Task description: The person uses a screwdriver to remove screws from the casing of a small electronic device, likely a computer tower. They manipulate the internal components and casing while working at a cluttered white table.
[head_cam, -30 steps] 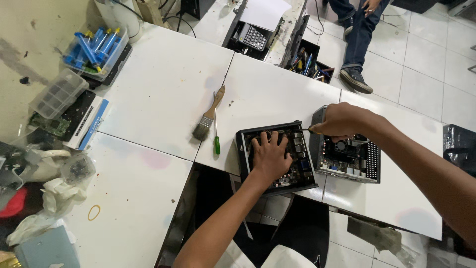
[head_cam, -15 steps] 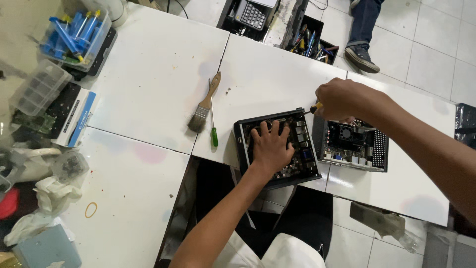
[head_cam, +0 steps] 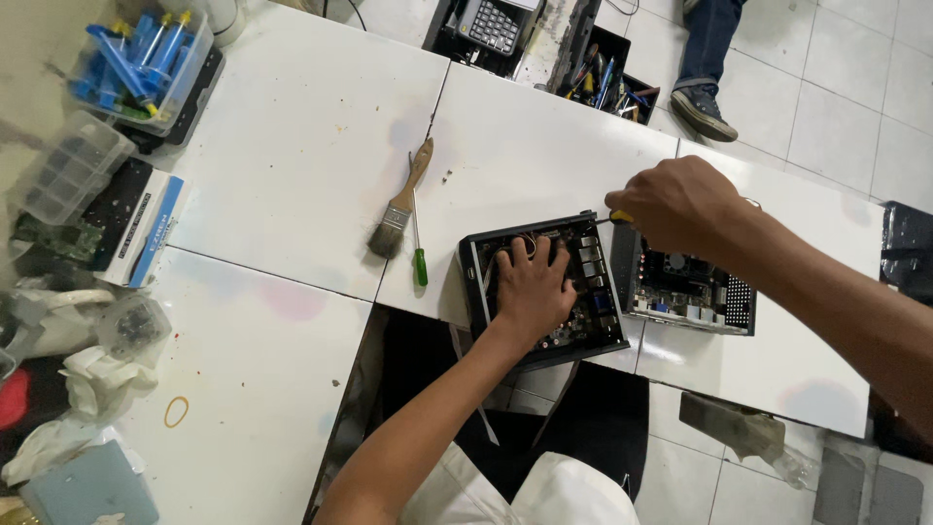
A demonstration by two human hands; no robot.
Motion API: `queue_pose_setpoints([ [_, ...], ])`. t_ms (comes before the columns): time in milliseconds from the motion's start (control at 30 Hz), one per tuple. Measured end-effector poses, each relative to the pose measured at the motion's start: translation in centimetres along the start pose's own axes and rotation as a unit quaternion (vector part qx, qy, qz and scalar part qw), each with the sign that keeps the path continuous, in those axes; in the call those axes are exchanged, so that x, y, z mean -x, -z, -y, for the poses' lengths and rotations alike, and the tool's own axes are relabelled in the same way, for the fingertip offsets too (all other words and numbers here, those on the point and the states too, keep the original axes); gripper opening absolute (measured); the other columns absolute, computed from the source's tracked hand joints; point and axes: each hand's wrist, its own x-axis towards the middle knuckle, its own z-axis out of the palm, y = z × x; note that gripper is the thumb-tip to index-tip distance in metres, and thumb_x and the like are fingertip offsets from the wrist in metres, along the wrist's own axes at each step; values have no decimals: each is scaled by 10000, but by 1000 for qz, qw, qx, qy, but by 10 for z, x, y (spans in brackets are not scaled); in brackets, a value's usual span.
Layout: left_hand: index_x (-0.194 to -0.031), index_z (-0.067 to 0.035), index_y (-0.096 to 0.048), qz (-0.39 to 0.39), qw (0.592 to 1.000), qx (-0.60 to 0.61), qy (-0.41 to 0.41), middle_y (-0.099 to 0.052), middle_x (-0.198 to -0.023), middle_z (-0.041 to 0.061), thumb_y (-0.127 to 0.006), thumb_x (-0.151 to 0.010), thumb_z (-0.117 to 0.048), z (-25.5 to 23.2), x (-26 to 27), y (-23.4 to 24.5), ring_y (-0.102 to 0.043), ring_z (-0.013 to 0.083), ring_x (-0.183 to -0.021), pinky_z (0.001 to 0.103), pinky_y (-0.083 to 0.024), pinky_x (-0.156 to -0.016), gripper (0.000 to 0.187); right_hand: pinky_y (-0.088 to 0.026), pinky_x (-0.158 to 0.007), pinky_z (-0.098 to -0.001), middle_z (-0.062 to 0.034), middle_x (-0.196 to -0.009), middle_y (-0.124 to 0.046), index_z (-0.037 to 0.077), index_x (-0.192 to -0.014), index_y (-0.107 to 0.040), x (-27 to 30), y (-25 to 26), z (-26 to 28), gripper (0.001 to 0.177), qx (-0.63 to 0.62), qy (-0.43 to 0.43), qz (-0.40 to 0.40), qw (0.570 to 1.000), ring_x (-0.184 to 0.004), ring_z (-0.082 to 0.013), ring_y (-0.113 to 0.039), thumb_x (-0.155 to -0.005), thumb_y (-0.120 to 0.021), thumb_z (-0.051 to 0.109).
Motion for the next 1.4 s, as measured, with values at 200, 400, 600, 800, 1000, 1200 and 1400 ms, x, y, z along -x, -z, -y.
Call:
queue_pose_setpoints([
  [200, -1398, -138, -603, -39, 999, -6, -4, -478, -1310, 201, -627, -873, -461, 1, 0, -4, -484, 468, -1155, 595, -412, -849, 617, -673, -752, -299, -19, -1050, -820, 215, -1097, -775, 1, -37, 3, 143, 176, 133, -136, 966, -952, -203, -819, -958, -746, 231],
  [400, -1407, -118, -614, -50, 999, 1, -8, -500, -1341, 238, -597, -946, -406, 1, 6, 7, -514, 486, -1210, 613, -438, -881, 544, -670, -738, -282, 3, -1015, -810, 220, -1049, -772, 22, -24, 17, 83, 179, 116, -150, 965, -942, -180, -805, -969, -751, 220],
  [600, -1394, -127, -609, -35, 999, -3, -6, -477, -1313, 220, -610, -900, -436, 1, 4, -4, -486, 482, -1183, 616, -421, -882, 583, -682, -599, -370, -123, -807, -798, 135, -1059, -836, 7, -19, 10, 224, -145, -58, -67, 985, -690, -290, -813, -940, -767, 311],
  [800, -1434, -128, -600, -12, 1000, -3, -2, -478, -1372, 239, -564, -962, -410, 1, 3, 7, -490, 491, -1236, 639, -429, -917, 551, -668, -574, -448, -188, -754, -774, 50, -1034, -860, -19, -14, 5, 298, -229, -142, -26, 963, -634, -338, -794, -862, -754, 269],
  [1000, -1492, -150, -561, 47, 999, 8, 12, -447, -1422, 216, -521, -972, -425, 2, 0, 10, -450, 469, -1283, 629, -407, -968, 590, -676, -719, -521, -259, -929, -813, 35, -1102, -864, -20, 6, 7, 377, -209, -133, 3, 969, -780, -410, -819, -836, -778, 288],
  [1200, -1647, -159, -411, 170, 984, 55, -25, -350, -1633, 291, -595, -1053, -463, 7, 3, 47, -445, 600, -1426, 748, -469, -1039, 693, -601, -910, -618, -443, -1238, -696, -60, -1327, -665, 15, 45, 12, 485, -365, -128, 25, 922, -959, -522, -772, -953, -680, 249],
  [1400, -1535, -148, -553, -18, 978, 208, 2, -659, -1319, 206, -734, -985, -391, 26, -50, 112, -739, 465, -1147, 620, -616, -908, 628, -627, -858, -607, -425, -1125, -696, -109, -1315, -563, 30, 27, 14, 441, -511, -104, -139, 842, -657, -476, -784, -988, -749, 120],
])
